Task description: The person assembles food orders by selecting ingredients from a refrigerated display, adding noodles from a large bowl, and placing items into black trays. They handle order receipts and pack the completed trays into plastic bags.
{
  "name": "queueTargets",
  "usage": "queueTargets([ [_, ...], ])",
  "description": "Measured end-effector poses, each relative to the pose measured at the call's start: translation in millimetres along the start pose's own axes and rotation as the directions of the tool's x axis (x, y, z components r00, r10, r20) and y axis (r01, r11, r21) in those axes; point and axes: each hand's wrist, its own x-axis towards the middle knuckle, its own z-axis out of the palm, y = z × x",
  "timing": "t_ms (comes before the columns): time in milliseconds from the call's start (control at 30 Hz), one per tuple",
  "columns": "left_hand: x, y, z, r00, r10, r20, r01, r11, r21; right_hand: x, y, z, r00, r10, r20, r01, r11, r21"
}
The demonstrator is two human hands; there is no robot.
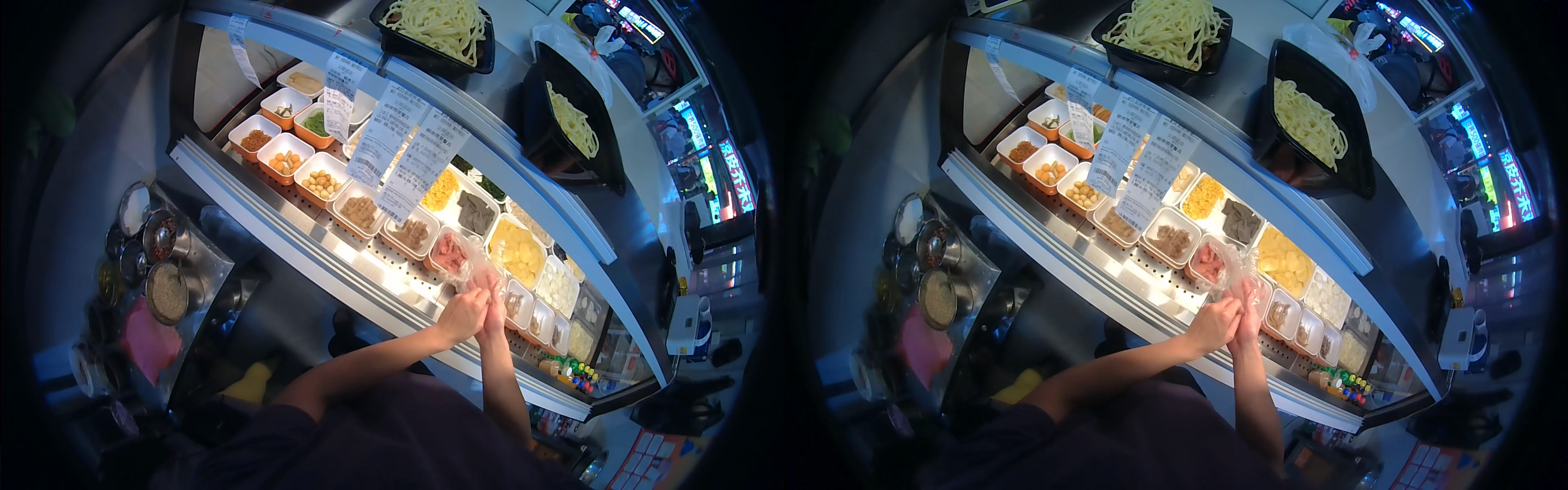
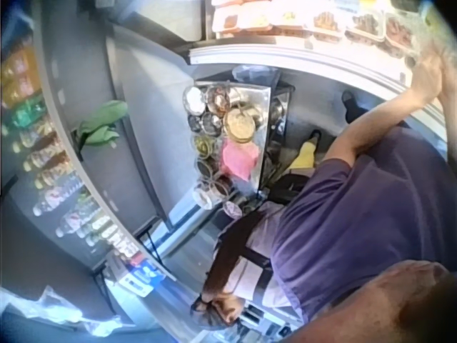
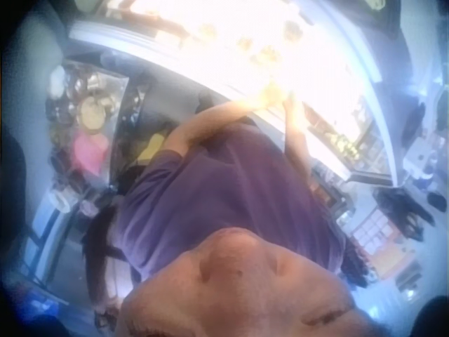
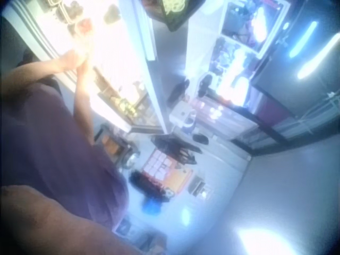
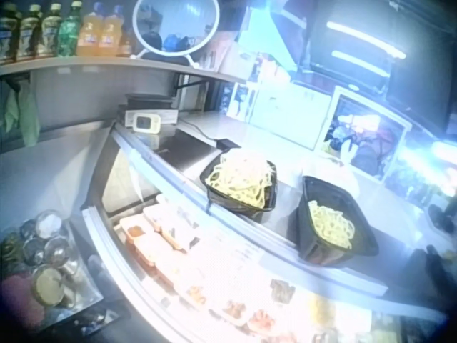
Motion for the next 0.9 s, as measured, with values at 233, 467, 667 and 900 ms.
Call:
queueTargets([
  [233, 6, 5, 0, 0.999, -0.035, -0.031, 0.032, 0.996, -0.083, 39, 23, -50, 0.96, -0.05, 0.274, -0.024, 0.966, 0.257],
  [467, 12, 16, -1, 0.993, -0.068, 0.093, 0.087, 0.973, -0.215, 66, 23, -74, 0.985, -0.038, 0.167, 0.023, 0.996, 0.087],
  [667, 17, 29, -13, 0.992, -0.097, 0.076, 0.112, 0.969, -0.22, 61, 18, -37, 0.893, -0.03, 0.448, -0.063, 0.979, 0.191],
  [900, 23, 45, -28, 0.972, -0.161, 0.172, 0.189, 0.969, -0.161, 74, 22, -32, 0.893, -0.052, 0.447, -0.074, 0.963, 0.261],
])
